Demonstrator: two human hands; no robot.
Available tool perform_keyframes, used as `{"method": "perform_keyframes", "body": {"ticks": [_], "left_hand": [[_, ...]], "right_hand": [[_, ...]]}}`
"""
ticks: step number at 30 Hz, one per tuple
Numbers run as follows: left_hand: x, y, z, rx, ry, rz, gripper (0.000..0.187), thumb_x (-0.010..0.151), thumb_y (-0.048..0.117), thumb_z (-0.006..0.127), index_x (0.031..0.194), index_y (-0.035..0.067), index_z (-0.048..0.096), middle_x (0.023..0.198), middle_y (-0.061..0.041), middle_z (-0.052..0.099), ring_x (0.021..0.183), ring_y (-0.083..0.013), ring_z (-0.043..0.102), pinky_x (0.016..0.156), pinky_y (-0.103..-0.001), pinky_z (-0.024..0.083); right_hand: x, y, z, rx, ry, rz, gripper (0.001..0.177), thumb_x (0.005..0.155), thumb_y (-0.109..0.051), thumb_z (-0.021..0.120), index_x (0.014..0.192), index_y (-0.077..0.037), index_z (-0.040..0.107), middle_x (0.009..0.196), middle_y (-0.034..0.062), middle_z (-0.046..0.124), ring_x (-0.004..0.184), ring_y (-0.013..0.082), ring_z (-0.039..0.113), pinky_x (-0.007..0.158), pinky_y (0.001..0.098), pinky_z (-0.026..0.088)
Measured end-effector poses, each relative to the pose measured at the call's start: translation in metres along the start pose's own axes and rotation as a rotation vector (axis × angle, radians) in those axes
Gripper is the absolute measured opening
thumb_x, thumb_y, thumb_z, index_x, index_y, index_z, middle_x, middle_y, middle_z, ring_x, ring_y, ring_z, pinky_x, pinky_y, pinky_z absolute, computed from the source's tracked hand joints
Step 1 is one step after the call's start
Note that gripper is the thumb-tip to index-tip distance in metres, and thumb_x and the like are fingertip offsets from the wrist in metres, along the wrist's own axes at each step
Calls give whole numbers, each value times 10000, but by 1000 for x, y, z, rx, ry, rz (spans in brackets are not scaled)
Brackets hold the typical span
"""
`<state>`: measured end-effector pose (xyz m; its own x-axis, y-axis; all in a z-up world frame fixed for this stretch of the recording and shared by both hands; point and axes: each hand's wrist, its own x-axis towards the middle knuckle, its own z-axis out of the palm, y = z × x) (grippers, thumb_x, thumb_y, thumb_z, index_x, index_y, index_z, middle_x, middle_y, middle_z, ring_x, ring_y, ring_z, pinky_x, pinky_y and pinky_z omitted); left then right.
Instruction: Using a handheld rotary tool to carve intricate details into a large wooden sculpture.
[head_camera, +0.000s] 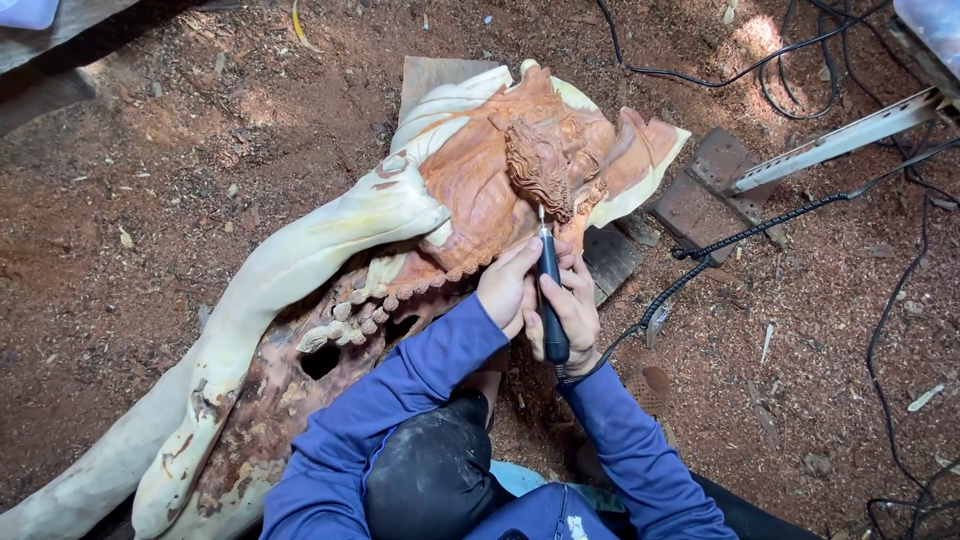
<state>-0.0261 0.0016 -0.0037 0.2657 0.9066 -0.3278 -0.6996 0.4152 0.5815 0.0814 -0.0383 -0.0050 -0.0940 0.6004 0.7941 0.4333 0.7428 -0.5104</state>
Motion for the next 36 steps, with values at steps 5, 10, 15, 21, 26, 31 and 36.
{"method": "perform_keyframes", "body": {"ticks": [5, 10, 15, 21, 26, 31, 36], "left_hand": [[-2, 1, 3, -2, -17, -10, 400, 1080, 283, 490, 1186, -63, 661, 1046, -240, 670, 937, -248, 674, 860, -387, 595], [-1, -1, 2, 9, -31, 4, 386, 1078, 274, 499, 1169, -59, 673, 1047, -241, 672, 946, -238, 673, 859, -375, 593], [1, -8, -3, -13, -43, 6, 376, 1084, 261, 479, 1165, -54, 668, 1001, -220, 676, 875, -230, 696, 796, -367, 612], [1, -7, -7, -3, -83, 6, 368, 1082, 245, 486, 1200, -55, 664, 1074, -242, 677, 980, -240, 668, 876, -374, 587], [-28, 10, 5, 6, -282, -50, 328, 1011, 217, 604, 1197, -50, 641, 1135, -276, 700, 1038, -254, 701, 891, -381, 594], [-29, 17, 2, 8, -353, -104, 322, 1006, 237, 607, 1117, -62, 654, 1007, -309, 727, 1058, -300, 708, 925, -375, 569], [-26, 13, -3, 78, -344, -66, 331, 976, 246, 652, 1120, -52, 649, 971, -283, 735, 926, -263, 746, 803, -359, 623]], "right_hand": [[-5, 3, 0, -3, -1, 10, 446, 873, -216, 744, 1246, 20, 687, 1124, 283, 669, 1142, 477, 618, 1130, 664, 363], [-7, 5, -1, -8, 2, 17, 448, 873, -217, 748, 1246, 23, 686, 1125, 283, 666, 1174, 494, 599, 1130, 658, 363], [-6, 4, 0, -10, 10, -3, 450, 876, -207, 746, 1256, 24, 677, 1115, 287, 661, 1167, 515, 592, 1126, 654, 369], [-11, 3, -6, -31, 12, 2, 453, 859, -206, 753, 1237, 36, 687, 1091, 283, 671, 1140, 494, 621, 1144, 637, 365], [-24, -20, -25, -209, -17, -19, 525, 827, -294, 799, 1253, 0, 712, 966, 193, 625, 871, 343, 573, 880, 491, 521], [-20, -38, -41, 107, -170, 190, 484, 801, 37, 691, 1284, 65, 687, 841, 236, 731, 653, 398, 704, 574, 480, 581], [-31, -50, -21, 947, 90, 737, 452, 932, -78, 486, 1339, 97, 577, 1150, 335, 630, 760, 482, 748, 547, 552, 666]]}}
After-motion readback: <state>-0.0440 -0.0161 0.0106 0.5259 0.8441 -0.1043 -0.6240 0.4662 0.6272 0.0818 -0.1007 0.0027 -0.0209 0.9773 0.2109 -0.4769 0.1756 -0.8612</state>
